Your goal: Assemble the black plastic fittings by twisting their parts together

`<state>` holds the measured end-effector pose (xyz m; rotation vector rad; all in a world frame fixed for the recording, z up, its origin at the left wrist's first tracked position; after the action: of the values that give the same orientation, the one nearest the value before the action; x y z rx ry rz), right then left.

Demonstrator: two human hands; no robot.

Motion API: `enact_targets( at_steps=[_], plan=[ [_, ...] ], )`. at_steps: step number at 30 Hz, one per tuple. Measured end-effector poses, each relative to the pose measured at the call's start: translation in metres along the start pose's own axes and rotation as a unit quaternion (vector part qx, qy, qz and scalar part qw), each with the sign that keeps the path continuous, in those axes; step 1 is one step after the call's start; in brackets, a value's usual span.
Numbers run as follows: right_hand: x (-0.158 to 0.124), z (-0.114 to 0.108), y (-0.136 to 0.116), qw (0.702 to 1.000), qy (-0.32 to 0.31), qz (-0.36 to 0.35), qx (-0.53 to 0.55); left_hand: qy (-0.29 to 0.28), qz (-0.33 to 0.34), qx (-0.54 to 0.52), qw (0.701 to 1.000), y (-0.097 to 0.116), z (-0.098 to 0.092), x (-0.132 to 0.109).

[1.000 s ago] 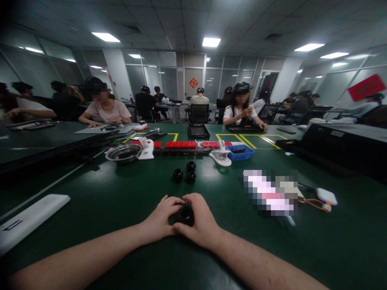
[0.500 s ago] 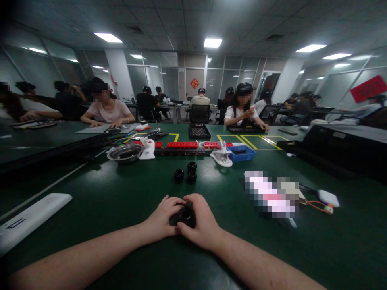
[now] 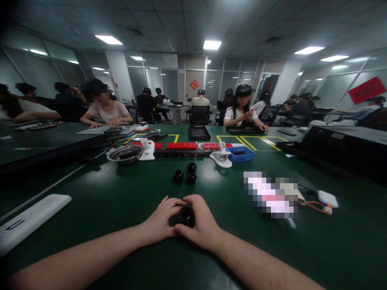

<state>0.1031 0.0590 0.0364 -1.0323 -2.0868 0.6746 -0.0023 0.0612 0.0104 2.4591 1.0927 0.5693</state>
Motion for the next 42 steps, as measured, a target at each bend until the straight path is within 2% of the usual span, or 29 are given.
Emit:
enact_targets(
  at_steps=[3,7,9,12,15,21,23,27,30,36,42],
  plan=[
    [-0.001,0.001,0.001,1.000,-0.010,0.005,0.013,0.001,0.003,0.002,1.000,0.000,0.000,0.000],
    [-0.006,0.004,-0.013,0.995,-0.066,-0.065,0.043,0.004,0.003,0.003,1.000,0.001,-0.001,0.000],
    [-0.006,0.003,-0.015,0.995,-0.056,-0.072,0.032,0.000,0.002,0.004,1.000,0.002,-0.001,0.000],
    [-0.002,0.000,-0.006,1.000,-0.015,-0.016,0.005,-0.007,0.001,0.002,1.000,0.002,-0.001,0.000],
    [0.000,0.001,0.003,0.999,-0.010,0.032,0.000,-0.006,-0.004,0.004,1.000,0.003,-0.001,0.000],
    [-0.007,0.007,-0.011,0.995,-0.075,-0.056,0.033,-0.001,-0.001,0.006,1.000,0.002,-0.001,0.000],
    [-0.006,0.004,-0.010,0.997,-0.049,-0.056,0.021,-0.002,0.003,0.006,1.000,0.002,0.000,0.000],
    [-0.001,-0.005,0.001,0.999,0.041,-0.007,-0.001,0.000,0.001,0.007,1.000,0.002,0.000,-0.001],
    [0.000,-0.002,0.004,0.999,0.032,-0.001,0.006,0.005,0.000,0.009,1.000,0.003,-0.001,0.000],
    [-0.006,0.002,-0.002,0.997,-0.032,-0.046,0.052,0.004,-0.002,0.008,1.000,0.002,-0.001,0.000],
    [-0.001,0.001,0.008,1.000,0.014,0.027,0.005,-0.007,0.000,0.003,1.000,0.002,-0.001,0.001]
  ],
)
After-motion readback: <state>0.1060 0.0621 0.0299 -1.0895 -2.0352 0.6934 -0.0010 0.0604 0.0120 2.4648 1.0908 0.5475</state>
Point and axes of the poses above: each hand's wrist, its own x-axis towards the middle knuckle, its own z-axis out of the palm, y = z × x, the point moved 7 cm from there along x, towards the middle knuckle, and after that the axes turned 10 degrees about z, right-handed, at the moved point
